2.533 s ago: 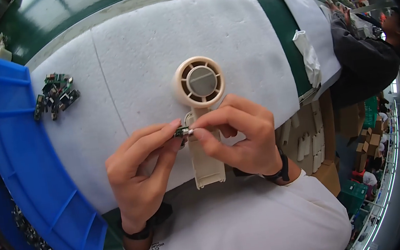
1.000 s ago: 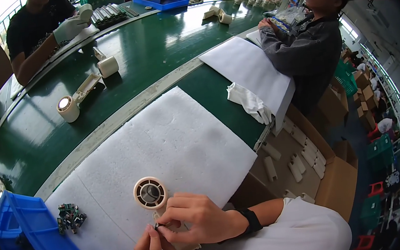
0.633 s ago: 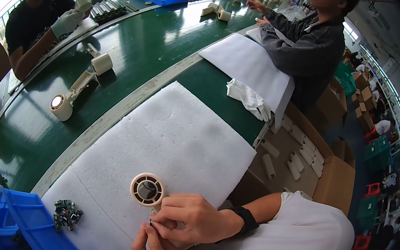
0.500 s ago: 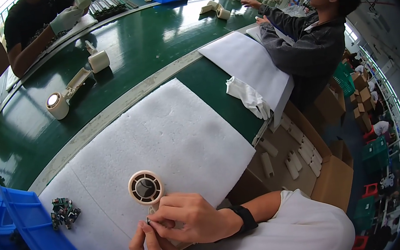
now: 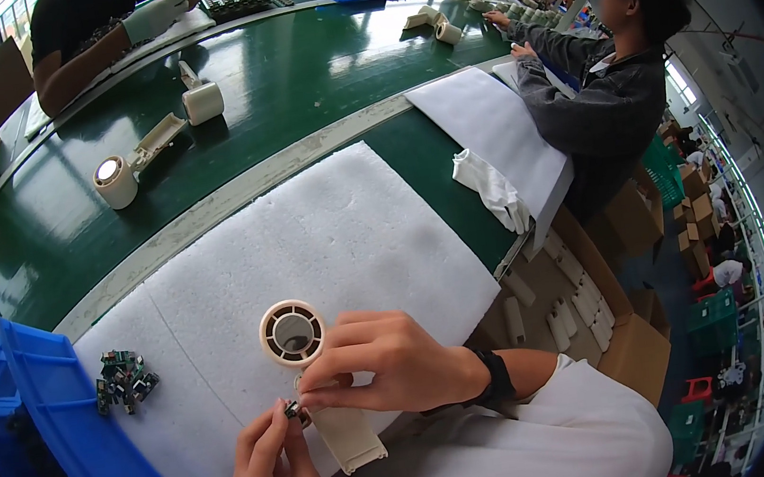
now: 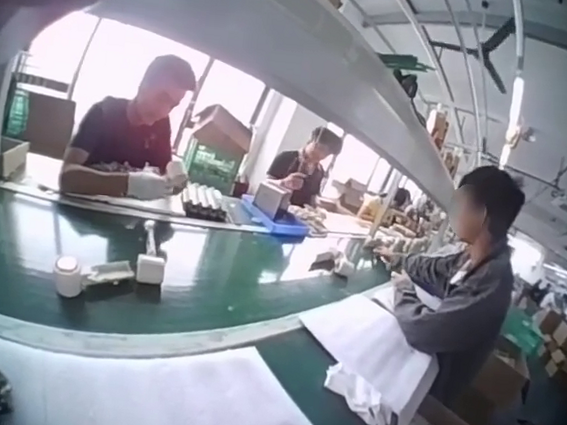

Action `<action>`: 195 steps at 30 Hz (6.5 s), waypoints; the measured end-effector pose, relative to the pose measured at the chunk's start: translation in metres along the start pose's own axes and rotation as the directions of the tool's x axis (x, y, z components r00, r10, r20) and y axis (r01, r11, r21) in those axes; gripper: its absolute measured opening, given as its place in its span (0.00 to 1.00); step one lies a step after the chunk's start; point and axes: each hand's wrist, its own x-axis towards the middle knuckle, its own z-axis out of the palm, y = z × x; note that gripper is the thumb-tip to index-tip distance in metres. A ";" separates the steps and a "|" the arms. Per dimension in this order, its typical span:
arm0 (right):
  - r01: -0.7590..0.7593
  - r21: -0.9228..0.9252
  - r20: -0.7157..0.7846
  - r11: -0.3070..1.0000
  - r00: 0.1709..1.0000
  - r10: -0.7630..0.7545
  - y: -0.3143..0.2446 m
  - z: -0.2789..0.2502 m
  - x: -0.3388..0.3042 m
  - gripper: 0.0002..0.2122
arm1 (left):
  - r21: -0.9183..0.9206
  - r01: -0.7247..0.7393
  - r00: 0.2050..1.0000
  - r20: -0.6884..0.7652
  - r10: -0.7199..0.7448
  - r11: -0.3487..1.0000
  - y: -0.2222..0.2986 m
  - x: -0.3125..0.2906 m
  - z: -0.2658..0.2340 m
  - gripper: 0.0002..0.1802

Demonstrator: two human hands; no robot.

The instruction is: Assembling small electronic components into plastic housings on a factory production line.

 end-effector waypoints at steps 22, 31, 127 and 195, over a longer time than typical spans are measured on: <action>-0.287 -0.135 0.180 0.948 0.934 0.309 0.123 -0.095 0.200 0.30 | 0.525 -0.076 0.956 -0.202 0.211 0.848 -0.014 0.039 -0.034 0.29; -0.216 -0.792 -0.331 0.570 0.938 -0.104 0.249 -0.090 0.281 0.25 | 0.647 0.022 0.955 -0.239 0.174 0.762 -0.024 0.043 -0.024 0.33; -0.050 -0.251 0.044 0.967 0.997 0.063 -0.011 0.013 -0.010 0.09 | -0.469 0.042 0.999 0.035 -0.029 0.882 -0.013 0.009 0.005 0.19; -0.370 0.253 -0.139 0.894 0.901 0.412 -0.031 0.017 -0.027 0.09 | 0.417 -0.534 0.813 0.014 0.582 0.736 -0.016 0.004 0.030 0.23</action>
